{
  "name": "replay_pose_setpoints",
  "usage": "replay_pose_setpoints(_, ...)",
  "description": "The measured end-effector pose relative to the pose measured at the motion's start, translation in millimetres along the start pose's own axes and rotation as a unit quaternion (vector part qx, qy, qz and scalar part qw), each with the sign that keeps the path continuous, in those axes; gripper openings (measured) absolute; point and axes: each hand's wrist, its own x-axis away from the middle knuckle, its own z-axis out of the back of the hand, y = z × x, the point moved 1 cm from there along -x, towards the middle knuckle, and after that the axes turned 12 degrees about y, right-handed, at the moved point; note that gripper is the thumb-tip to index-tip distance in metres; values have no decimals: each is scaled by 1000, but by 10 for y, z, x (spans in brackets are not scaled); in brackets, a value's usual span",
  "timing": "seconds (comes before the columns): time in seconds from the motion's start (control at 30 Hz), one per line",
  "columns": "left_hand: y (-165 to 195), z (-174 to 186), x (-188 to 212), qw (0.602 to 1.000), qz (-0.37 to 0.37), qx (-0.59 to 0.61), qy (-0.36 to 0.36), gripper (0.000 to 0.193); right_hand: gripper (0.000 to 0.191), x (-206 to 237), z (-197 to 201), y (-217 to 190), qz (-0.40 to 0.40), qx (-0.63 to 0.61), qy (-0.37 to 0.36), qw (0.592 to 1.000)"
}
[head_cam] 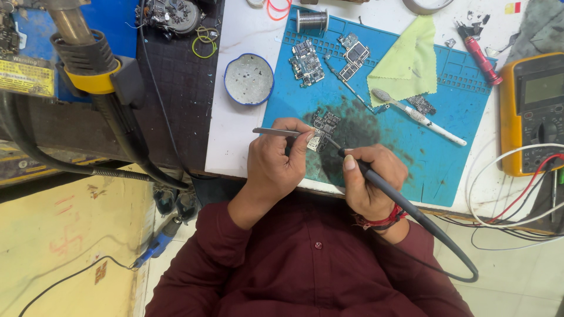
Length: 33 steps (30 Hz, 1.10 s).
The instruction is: The person uses a soldering iron and tweezers to reflow solder joints on a small circuit board. They repeatedly touch the iron to specific points while holding the board steady, then briefly inspect the work before continuing.
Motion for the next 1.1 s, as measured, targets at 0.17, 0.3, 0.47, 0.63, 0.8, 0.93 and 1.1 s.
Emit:
replay_pose_setpoints(0.17,-1,-4,1,1000,-5,0,2,9,5,-4,5,1,1,-1,-2,1000)
replay_pose_setpoints(0.3,-1,-6,2,1000,-7,-2,2,9,5,2,3,11,-2,3,-1,1000)
replay_pose_setpoints(0.47,-4,-5,2,1000,1,-1,-1,9,6,9,3,22,4,-2,0,1000)
replay_pose_setpoints(0.63,-6,-3,-1,1000,-3,0,1,9,6,5,-3,13,1,3,2,1000)
replay_pose_setpoints(0.8,-1,-9,1,1000,1,-3,3,9,5,-6,7,-2,4,-1,-5,1000)
replay_pose_setpoints(0.93,-1,-9,1,1000,6,-4,1,9,6,-7,4,-1,0,5,-2,1000)
replay_pose_setpoints(1.1,0,-10,2,1000,2,-1,4,9,5,-8,1,0,2,4,1,1000)
